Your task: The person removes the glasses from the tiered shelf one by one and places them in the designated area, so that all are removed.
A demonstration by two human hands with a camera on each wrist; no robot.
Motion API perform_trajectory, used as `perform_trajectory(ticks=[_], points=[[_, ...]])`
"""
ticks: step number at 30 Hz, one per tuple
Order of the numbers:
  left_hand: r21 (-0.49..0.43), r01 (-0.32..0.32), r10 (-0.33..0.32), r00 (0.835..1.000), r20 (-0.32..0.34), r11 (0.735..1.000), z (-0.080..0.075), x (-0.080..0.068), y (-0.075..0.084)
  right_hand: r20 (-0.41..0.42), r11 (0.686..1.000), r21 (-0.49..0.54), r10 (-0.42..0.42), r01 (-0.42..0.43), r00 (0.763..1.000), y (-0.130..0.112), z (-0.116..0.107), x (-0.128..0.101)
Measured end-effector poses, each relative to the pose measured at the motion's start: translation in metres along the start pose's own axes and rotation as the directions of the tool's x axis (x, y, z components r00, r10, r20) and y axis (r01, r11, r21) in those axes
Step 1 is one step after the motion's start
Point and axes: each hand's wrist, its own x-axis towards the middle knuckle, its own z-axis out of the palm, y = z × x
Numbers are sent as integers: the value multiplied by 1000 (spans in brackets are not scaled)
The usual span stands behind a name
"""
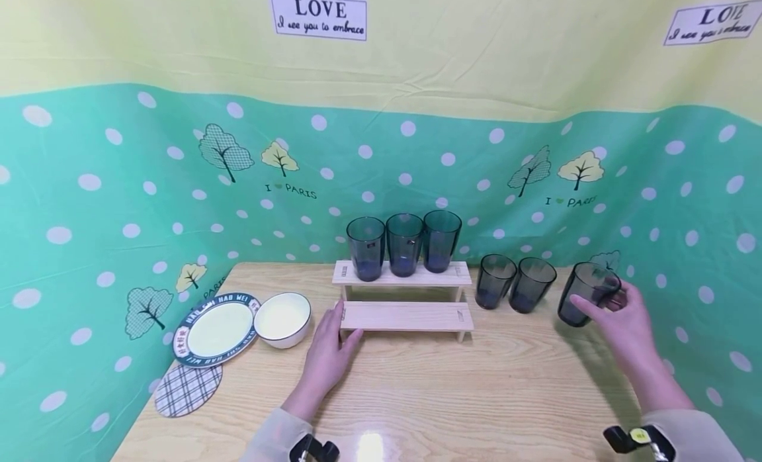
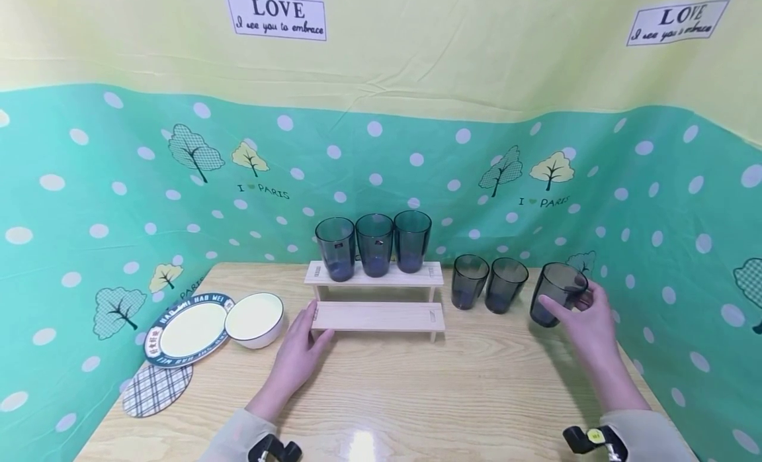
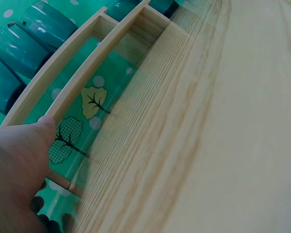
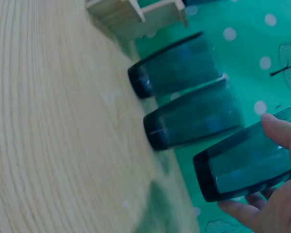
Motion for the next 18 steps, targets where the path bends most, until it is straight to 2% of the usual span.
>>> perform_trajectory(ticks=[7,18], points=[[-2,-5,5,1000,-2,1000,1,0,0,-15,997,48,62,-61,998,12,6,16],[-4,15,-15,1000,15,1000,0,1,-1,-31,995,85,45,-42,999,24,22,35]])
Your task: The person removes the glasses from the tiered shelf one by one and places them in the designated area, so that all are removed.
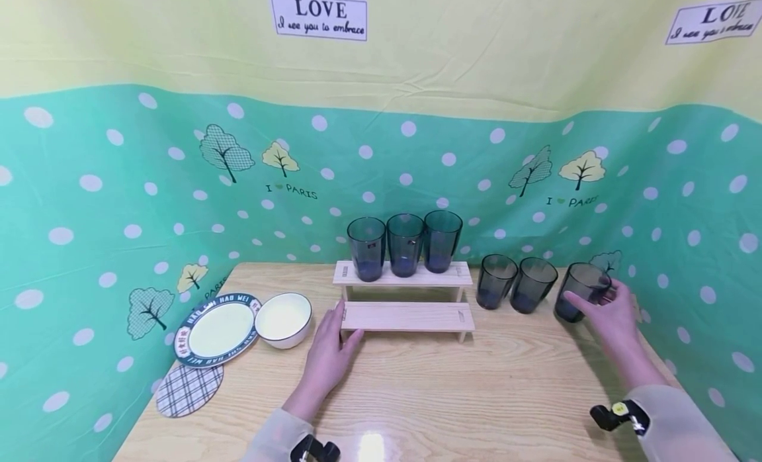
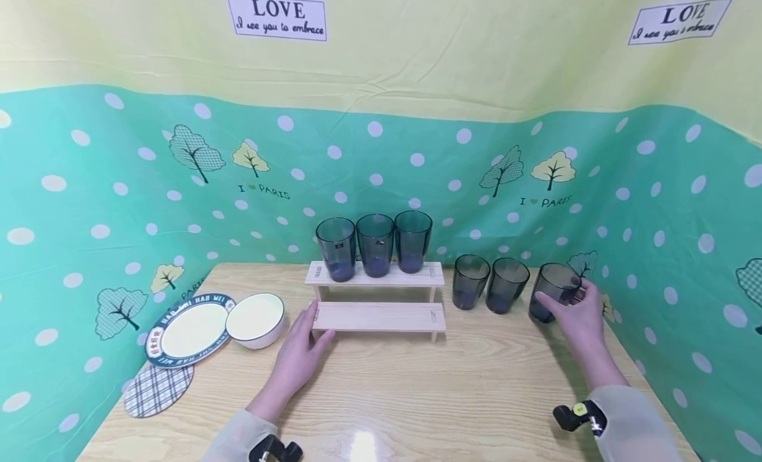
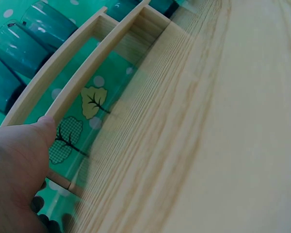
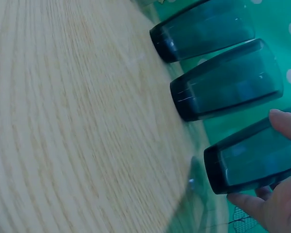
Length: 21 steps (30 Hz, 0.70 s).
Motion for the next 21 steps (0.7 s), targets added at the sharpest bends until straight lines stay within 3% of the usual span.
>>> perform_trajectory(ticks=[21], points=[[4,-22,22,1000,-15,1000,2,0,-2,-6,999,49,16,-16,1000,9,20,13]])
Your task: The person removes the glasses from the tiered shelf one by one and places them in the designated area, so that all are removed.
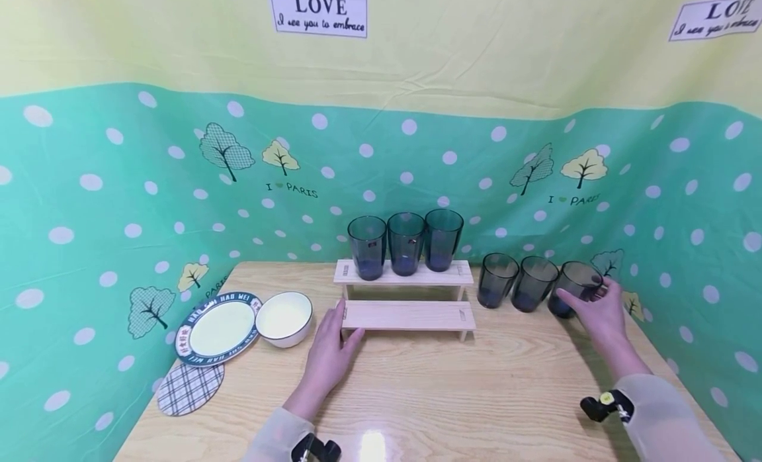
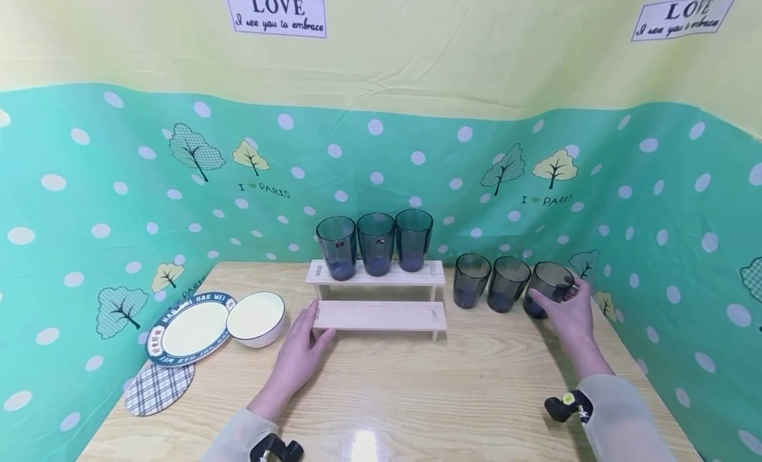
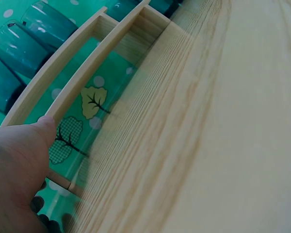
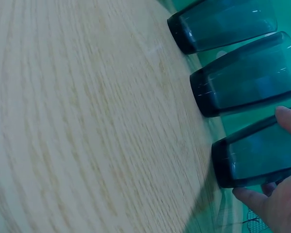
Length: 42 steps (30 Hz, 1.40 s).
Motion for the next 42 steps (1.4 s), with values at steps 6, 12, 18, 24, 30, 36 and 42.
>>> perform_trajectory(ticks=[6,12,18,24,30,36,42], points=[[2,-16,16,1000,-16,1000,0,0,1,-6,1000,-8,-1,1,1000,2,2,0],[6,8,-8,1000,0,1000,-1,0,2,15,1000,9,-5,5,1000,2,1,-1],[1,1,-1,1000,-4,1000,-1,0,3,27,1000,-2,-9,9,1000,0,-6,-5],[5,-38,38,999,-28,999,0,0,3,-13,997,-37,-65,64,998,-19,-20,-15],[10,-42,43,998,-38,999,-1,1,2,-26,987,-65,-152,150,988,-48,-30,-26],[5,-18,18,1000,-21,1000,-2,1,2,-14,969,-96,-231,229,973,-78,-24,-39],[8,-5,6,1000,-12,1000,-2,0,4,18,958,-68,-278,279,960,-103,-6,-53]])
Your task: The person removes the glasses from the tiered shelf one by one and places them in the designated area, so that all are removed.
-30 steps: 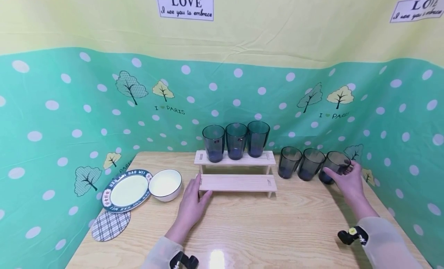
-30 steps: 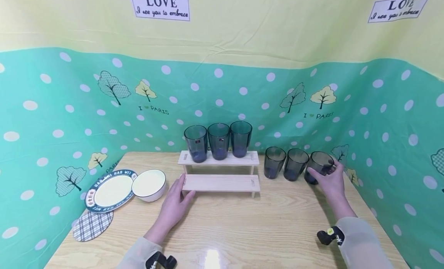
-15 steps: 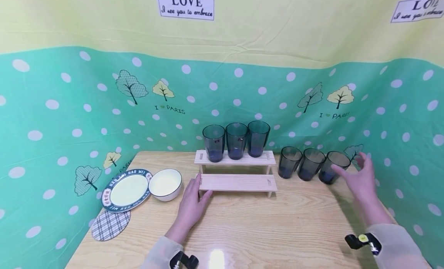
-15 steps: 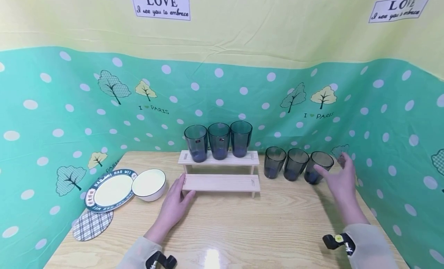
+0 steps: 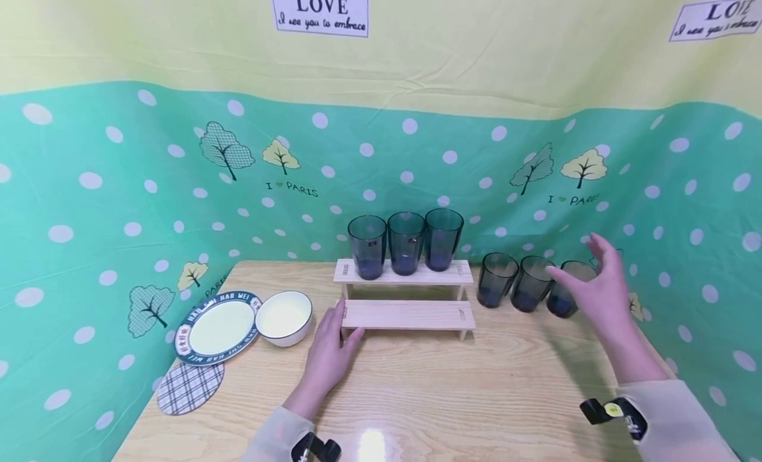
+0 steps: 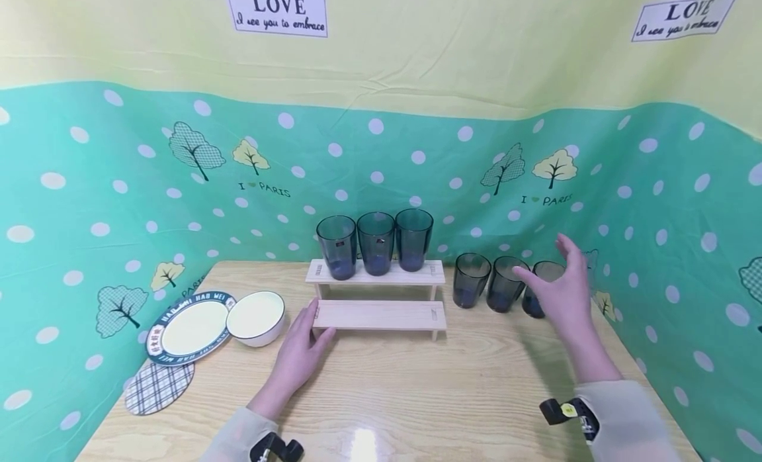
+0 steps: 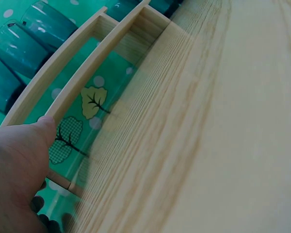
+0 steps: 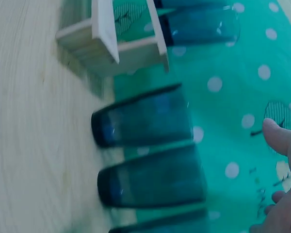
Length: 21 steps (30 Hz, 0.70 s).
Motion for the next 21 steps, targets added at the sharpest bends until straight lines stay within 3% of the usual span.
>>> perform_trajectory(ticks=[21], points=[[-15,6,-6,1000,0,1000,1,0,-1,111,976,131,-188,173,976,-57,74,-1]])
